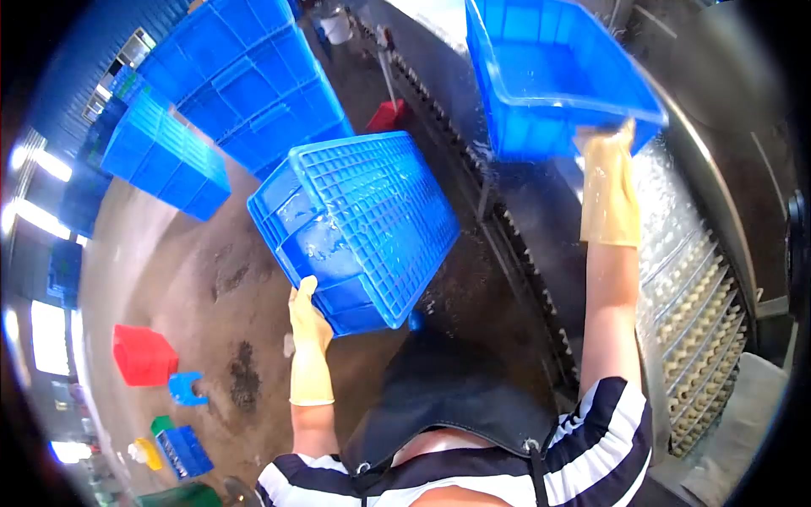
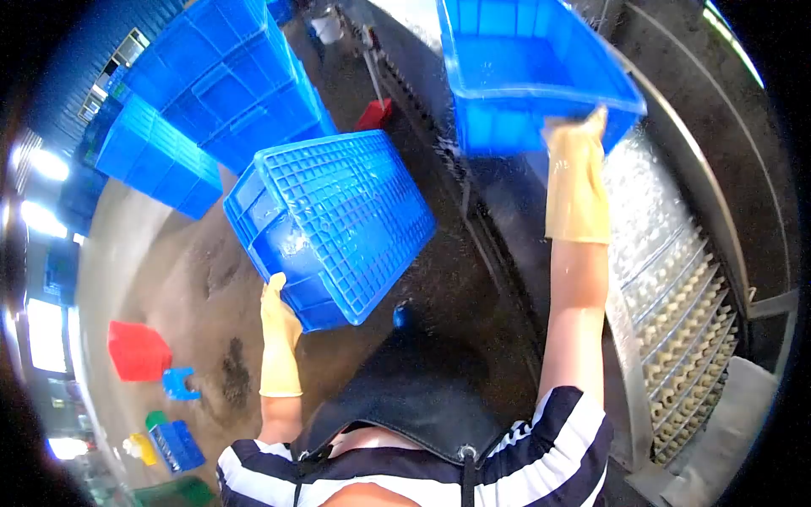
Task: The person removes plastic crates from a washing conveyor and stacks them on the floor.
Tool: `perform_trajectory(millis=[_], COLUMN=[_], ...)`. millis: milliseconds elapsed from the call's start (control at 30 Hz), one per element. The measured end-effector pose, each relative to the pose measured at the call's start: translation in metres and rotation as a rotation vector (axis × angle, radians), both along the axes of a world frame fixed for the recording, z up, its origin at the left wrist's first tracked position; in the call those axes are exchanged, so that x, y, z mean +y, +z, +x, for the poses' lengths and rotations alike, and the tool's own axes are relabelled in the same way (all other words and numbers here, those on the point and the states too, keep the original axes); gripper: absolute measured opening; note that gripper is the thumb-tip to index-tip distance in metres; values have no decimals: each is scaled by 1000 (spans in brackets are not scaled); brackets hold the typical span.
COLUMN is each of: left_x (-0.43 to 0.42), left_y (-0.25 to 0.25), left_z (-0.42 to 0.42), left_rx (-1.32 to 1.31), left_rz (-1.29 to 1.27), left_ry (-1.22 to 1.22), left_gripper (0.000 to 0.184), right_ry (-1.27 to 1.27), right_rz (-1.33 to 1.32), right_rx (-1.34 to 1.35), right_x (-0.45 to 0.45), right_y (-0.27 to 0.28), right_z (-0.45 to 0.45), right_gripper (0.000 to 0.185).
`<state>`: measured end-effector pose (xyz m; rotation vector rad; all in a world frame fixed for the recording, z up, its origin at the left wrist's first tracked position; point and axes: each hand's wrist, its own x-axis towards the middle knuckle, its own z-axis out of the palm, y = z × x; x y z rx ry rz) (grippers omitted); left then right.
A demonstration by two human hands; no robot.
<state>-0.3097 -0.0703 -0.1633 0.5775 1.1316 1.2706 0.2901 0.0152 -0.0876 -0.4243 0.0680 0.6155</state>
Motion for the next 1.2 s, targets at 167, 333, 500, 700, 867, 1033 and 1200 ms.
perform_trajectory(millis=[167, 333, 500, 700, 867, 1033, 1200], left_x=[-48, -57, -56, -29, 5, 19, 50], left_y=[-33, -13, -13, -24, -46, -72, -101], left_z=[-32, -39, -56, -114, -150, -176, -218], left_rx=[-73, 90, 175, 307, 475, 653, 772], left_rz=[-75, -124, -158, -242, -345, -374, -375], left_ry=[115, 165, 197, 152, 135, 107, 35], left_gripper=[48, 49, 52, 52, 47, 45, 45], right_ry=[167, 140, 120, 69, 2, 17, -69], right_rz=[-61, -74, -122, -89, -74, -56, -112], right_rx=[-27, -62, -88, -165, -190, -262, -258], right_x=[-6, -4, -10, -7, -2, -16, -10], right_y=[24, 17, 13, 17, 8, -17, 8], right_z=[-93, -95, -80, -85, -77, -43, -76], right_gripper=[64, 70, 70, 60, 57, 58, 54])
